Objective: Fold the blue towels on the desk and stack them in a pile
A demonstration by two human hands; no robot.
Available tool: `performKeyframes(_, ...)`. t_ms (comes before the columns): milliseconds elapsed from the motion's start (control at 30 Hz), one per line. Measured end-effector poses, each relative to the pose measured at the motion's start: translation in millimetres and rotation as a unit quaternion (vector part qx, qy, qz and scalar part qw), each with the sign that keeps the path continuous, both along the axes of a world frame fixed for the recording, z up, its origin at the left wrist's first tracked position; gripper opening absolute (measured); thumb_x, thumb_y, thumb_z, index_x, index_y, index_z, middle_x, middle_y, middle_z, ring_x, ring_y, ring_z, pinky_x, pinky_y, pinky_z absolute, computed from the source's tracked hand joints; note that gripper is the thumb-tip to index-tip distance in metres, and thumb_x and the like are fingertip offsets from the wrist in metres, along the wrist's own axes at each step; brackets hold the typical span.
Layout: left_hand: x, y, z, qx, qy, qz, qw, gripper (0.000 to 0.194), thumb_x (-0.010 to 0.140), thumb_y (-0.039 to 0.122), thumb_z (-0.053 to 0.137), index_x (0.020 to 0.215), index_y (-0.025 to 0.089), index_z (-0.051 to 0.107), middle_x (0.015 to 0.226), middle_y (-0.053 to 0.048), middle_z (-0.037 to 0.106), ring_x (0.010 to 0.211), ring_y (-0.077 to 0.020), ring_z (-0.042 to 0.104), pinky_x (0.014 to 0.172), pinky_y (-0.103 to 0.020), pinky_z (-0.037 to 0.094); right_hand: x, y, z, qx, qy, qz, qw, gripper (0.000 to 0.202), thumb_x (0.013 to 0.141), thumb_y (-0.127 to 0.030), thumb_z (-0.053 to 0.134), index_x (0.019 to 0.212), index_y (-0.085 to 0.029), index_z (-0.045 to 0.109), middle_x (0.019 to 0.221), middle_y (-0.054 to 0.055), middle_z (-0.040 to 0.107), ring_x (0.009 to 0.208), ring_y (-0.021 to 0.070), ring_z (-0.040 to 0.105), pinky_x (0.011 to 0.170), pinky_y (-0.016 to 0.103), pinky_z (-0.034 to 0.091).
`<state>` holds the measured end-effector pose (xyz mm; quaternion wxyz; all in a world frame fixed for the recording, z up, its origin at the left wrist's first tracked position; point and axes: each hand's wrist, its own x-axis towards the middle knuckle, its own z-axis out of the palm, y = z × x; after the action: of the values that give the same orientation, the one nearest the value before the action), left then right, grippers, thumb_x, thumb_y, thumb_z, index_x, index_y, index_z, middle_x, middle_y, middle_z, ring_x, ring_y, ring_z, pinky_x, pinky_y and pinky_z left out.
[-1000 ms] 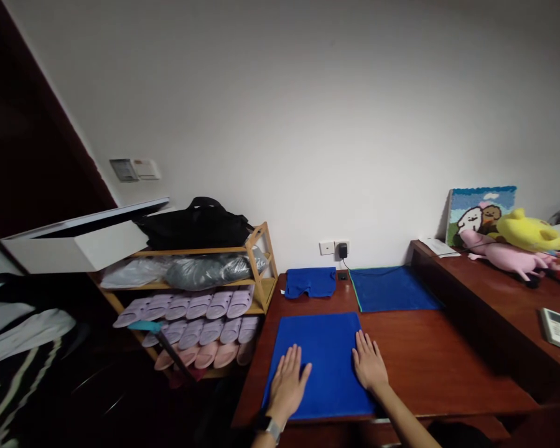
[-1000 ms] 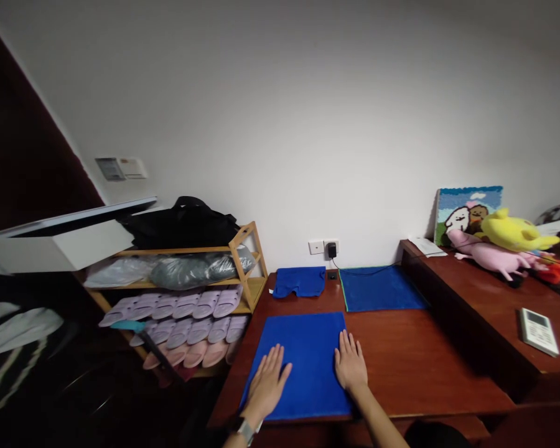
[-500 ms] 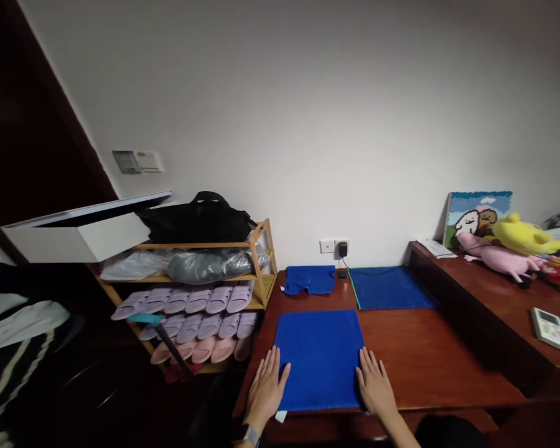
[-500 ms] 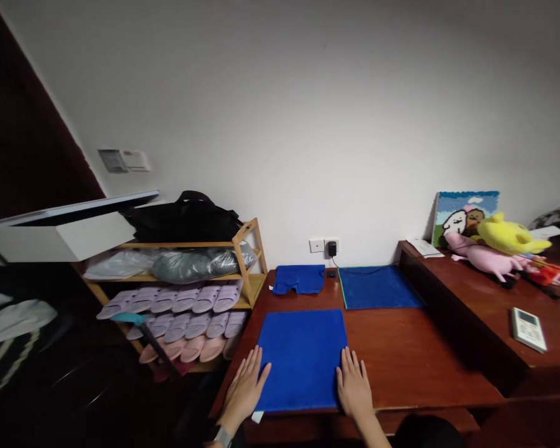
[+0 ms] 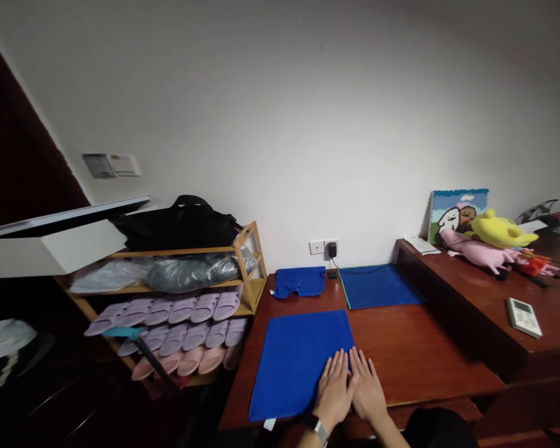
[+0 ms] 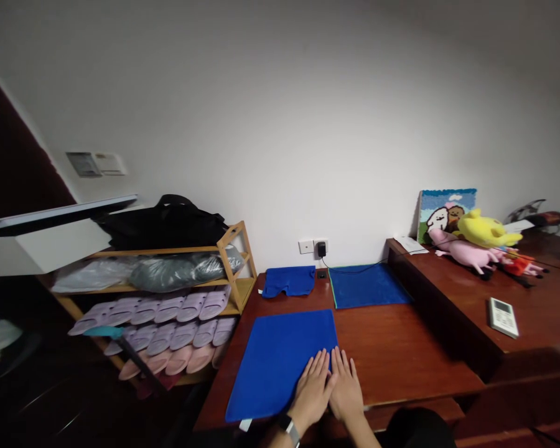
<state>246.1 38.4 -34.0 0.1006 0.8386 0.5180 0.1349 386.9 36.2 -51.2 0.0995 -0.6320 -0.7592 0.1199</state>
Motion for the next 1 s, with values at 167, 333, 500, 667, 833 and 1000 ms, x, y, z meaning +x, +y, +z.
performKeyframes(167,-43.9,-8.2,-11.2,-0.008,0.032,0.065,0.997,0.072,0.104,0.061,0.017,0.163,0.02,0.024,0.17,-0.004,0.023,0.158,-0.0232,0.024,0.132,-0.048,0.025,-1.4,1.6,-3.9,0.011,0.004,-0.032,0.999,0.063,0.105,-0.041,0.021,0.163,-0.018,0.026,0.169,0.002,0.019,0.159,0.0233,0.016,0.131,0.047,0.015)
performKeyframes(333,-159.6,-22.1,-29.3,0.009,0.081,0.226,0.971,0.074,0.103,0.062,0.021,0.161,0.016,0.031,0.169,-0.007,0.026,0.157,-0.0251,0.027,0.13,-0.051,0.028,-3.6,2.1,-1.3,-0.003,-0.002,-0.043,0.999,0.066,0.105,-0.044,0.018,0.164,-0.015,0.023,0.169,0.001,0.017,0.159,0.0226,0.014,0.131,0.047,0.014)
performKeyframes(500,-215.5,-37.1,-48.7,0.056,0.087,0.256,0.961,0.072,0.104,0.059,0.026,0.161,0.015,0.032,0.168,-0.007,0.029,0.155,-0.0234,0.031,0.128,-0.046,0.032,-2.5,0.5,-5.0,0.009,-0.006,-0.047,0.999,0.065,0.104,-0.042,0.019,0.163,-0.015,0.026,0.169,0.002,0.021,0.158,0.0233,0.018,0.13,0.048,0.017)
performKeyframes(667,-214.2,-39.9,-58.9,0.099,0.074,0.257,0.958,0.071,0.104,0.058,0.029,0.16,0.016,0.034,0.167,-0.008,0.034,0.154,-0.0241,0.034,0.127,-0.047,0.035,-2.6,-13.0,-33.0,0.06,0.001,-0.048,0.997,0.065,0.105,-0.046,0.02,0.162,-0.018,0.035,0.168,0.003,0.026,0.157,0.0267,0.024,0.129,0.05,0.022)
performKeyframes(833,-214.5,-38.7,-49.3,0.1,0.067,0.25,0.961,0.069,0.103,0.057,0.032,0.161,0.02,0.033,0.165,-0.008,0.039,0.152,-0.0259,0.038,0.126,-0.049,0.037,-4.1,-22.5,-54.8,0.102,0.007,-0.048,0.994,0.065,0.105,-0.047,0.023,0.159,-0.016,0.041,0.167,0.006,0.029,0.156,0.0288,0.026,0.13,0.051,0.021)
performKeyframes(1000,-154.5,-35.3,-20.7,0.111,0.042,0.214,0.97,0.067,0.105,0.054,0.031,0.163,0.021,0.024,0.168,-0.007,0.032,0.155,-0.0251,0.033,0.128,-0.048,0.036,-3.9,-23.2,-50.0,0.095,-0.002,-0.04,0.995,0.065,0.106,-0.047,0.022,0.159,-0.015,0.04,0.167,0.005,0.028,0.157,0.0279,0.025,0.13,0.05,0.022)
